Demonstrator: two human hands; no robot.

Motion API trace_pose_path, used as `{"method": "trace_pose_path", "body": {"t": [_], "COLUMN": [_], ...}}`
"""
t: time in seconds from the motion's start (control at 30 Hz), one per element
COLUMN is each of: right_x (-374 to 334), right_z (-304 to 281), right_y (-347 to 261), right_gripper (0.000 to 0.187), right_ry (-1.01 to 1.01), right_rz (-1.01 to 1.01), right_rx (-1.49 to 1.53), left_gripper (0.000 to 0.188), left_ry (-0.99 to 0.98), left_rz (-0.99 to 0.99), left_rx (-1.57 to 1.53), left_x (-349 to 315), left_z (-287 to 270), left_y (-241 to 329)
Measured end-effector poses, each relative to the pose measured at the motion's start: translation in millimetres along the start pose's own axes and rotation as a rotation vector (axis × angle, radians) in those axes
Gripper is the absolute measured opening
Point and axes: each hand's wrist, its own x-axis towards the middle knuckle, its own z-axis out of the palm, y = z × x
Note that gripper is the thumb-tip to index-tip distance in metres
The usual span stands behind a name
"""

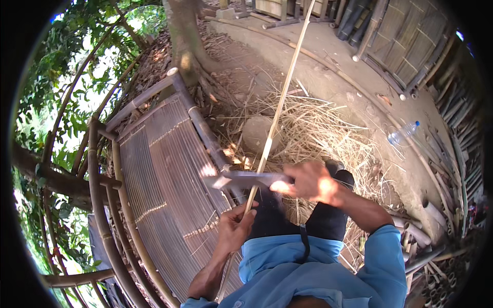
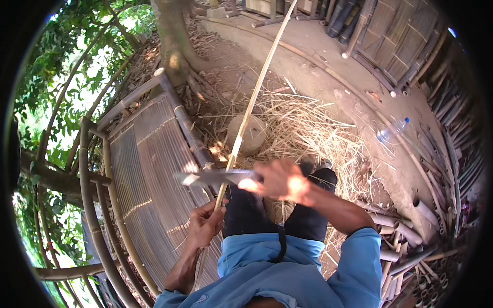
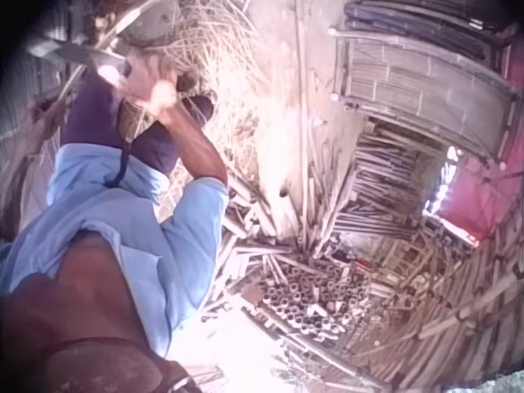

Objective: The person trims a bamboo strip using a knife, fits a woven mat onto a bamboo frame, and lifts the structure to a vertical position. The person then moves to a storage area and picks up bamboo poles by hand.

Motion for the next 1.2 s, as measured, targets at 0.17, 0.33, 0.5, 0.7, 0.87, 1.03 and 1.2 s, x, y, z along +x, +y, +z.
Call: {"method": "trace_pose_path", "body": {"t": [0.17, 0.33, 0.5, 0.7, 0.87, 1.03, 1.2], "right_x": [2, -24, -15, 7, 20, 24, 31], "right_z": [-1, 2, 10, 13, 7, -7, 4], "right_y": [21, 4, 16, 36, 30, 38, 75], "right_gripper": [0.060, 0.050, 0.048, 0.053, 0.057, 0.076, 0.077], "right_ry": [-0.033, -0.039, 0.077, 0.055, -0.077, -0.319, -0.208], "right_rz": [0.282, -0.053, 0.022, 0.115, 0.258, 0.304, 0.285], "right_rx": [0.177, 0.068, 0.075, 0.012, 0.137, 0.092, 0.050], "left_gripper": [0.024, 0.021, 0.023, 0.025, 0.025, 0.024, 0.025], "left_ry": [-0.022, -0.025, -0.025, 0.051, 0.052, 0.069, 0.095], "left_rz": [-0.037, -0.051, -0.043, -0.069, -0.093, -0.230, -0.251], "left_rx": [0.014, 0.011, 0.089, 0.184, 0.107, 0.324, 0.258], "left_x": [1, -6, 3, 2, -4, -36, -56], "left_z": [4, 3, -1, -6, -20, -18, -38], "left_y": [-7, -6, 5, 11, 9, 8, -5]}}
